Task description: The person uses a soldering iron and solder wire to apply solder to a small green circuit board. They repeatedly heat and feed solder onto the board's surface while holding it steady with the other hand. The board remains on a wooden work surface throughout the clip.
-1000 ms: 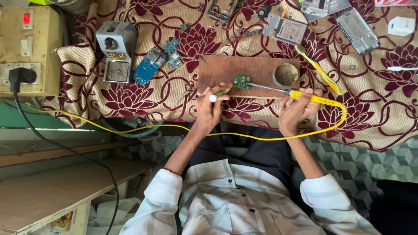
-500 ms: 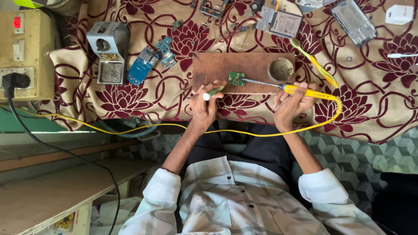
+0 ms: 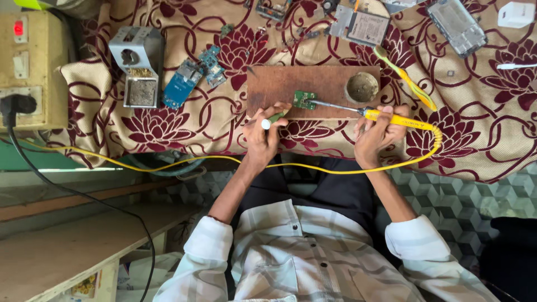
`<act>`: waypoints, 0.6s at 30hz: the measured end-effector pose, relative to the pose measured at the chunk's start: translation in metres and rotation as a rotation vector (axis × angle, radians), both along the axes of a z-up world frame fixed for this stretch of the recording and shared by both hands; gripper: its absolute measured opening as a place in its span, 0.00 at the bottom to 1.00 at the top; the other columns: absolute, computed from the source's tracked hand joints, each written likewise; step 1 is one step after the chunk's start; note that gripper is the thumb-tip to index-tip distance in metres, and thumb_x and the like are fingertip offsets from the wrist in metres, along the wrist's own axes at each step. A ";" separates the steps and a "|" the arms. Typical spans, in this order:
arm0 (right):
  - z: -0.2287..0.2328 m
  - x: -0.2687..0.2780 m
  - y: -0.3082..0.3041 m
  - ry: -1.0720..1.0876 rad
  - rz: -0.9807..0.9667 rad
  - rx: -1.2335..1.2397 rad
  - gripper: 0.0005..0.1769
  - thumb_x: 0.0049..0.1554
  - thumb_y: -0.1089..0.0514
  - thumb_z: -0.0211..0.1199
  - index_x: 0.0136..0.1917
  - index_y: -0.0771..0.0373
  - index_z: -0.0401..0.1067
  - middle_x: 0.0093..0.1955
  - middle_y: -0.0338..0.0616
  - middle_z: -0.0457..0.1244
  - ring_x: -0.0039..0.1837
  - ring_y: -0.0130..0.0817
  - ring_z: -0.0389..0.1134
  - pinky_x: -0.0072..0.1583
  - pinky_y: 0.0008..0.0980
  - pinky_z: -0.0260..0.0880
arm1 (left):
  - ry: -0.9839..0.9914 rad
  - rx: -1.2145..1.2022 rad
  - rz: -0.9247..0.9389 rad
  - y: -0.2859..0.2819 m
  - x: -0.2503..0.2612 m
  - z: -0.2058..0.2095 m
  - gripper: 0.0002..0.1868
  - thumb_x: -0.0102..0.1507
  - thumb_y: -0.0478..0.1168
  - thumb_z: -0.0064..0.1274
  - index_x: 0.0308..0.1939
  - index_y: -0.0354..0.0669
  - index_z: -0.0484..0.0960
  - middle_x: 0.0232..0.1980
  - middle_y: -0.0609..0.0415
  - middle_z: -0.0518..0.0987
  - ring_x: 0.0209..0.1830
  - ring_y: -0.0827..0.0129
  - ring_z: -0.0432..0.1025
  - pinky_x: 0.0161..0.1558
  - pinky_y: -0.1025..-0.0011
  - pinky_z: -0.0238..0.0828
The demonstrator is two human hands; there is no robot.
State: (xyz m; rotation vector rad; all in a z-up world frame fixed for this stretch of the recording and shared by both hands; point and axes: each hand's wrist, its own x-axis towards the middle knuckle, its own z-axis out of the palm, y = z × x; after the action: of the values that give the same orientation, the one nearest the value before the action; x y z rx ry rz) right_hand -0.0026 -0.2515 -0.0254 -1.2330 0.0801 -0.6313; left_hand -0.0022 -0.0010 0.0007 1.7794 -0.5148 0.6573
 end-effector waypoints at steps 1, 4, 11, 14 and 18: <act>0.000 -0.001 0.000 -0.006 0.004 0.001 0.09 0.72 0.58 0.49 0.51 0.63 0.54 0.30 0.42 0.50 0.26 0.28 0.54 0.27 0.29 0.54 | 0.013 -0.009 -0.009 0.000 -0.001 0.001 0.12 0.65 0.21 0.47 0.51 0.31 0.74 0.50 0.44 0.85 0.40 0.61 0.82 0.46 0.68 0.72; -0.001 0.003 0.000 -0.047 0.014 -0.022 0.11 0.73 0.56 0.50 0.51 0.62 0.54 0.31 0.43 0.51 0.27 0.29 0.54 0.28 0.30 0.54 | -0.014 0.008 -0.008 0.002 0.002 0.001 0.12 0.66 0.21 0.48 0.52 0.31 0.74 0.50 0.45 0.85 0.41 0.60 0.82 0.47 0.67 0.73; 0.004 0.006 -0.011 -0.018 0.021 0.218 0.20 0.73 0.43 0.53 0.55 0.63 0.58 0.38 0.46 0.56 0.32 0.33 0.57 0.27 0.30 0.56 | -0.048 -0.048 -0.005 -0.003 0.008 -0.015 0.07 0.71 0.23 0.43 0.51 0.30 0.73 0.52 0.43 0.83 0.55 0.53 0.82 0.55 0.67 0.82; 0.007 0.005 -0.023 -0.057 -0.025 0.158 0.21 0.71 0.39 0.53 0.56 0.58 0.57 0.33 0.41 0.52 0.27 0.32 0.54 0.29 0.32 0.56 | -0.010 -0.330 -0.036 -0.006 0.013 -0.021 0.08 0.74 0.24 0.39 0.51 0.32 0.74 0.57 0.41 0.81 0.64 0.53 0.77 0.62 0.63 0.76; 0.013 0.010 -0.040 -0.122 -0.071 0.181 0.25 0.72 0.37 0.53 0.57 0.61 0.59 0.33 0.42 0.51 0.28 0.32 0.53 0.28 0.31 0.56 | 0.087 -0.391 -0.116 -0.006 0.006 -0.013 0.08 0.73 0.24 0.40 0.52 0.31 0.74 0.57 0.40 0.82 0.64 0.54 0.77 0.65 0.63 0.78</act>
State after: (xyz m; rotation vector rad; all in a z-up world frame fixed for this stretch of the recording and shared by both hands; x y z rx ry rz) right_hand 0.0070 -0.2917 -0.0127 -1.0187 0.0778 -0.7435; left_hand 0.0042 -0.0070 -0.0128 1.3928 -0.3955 0.5534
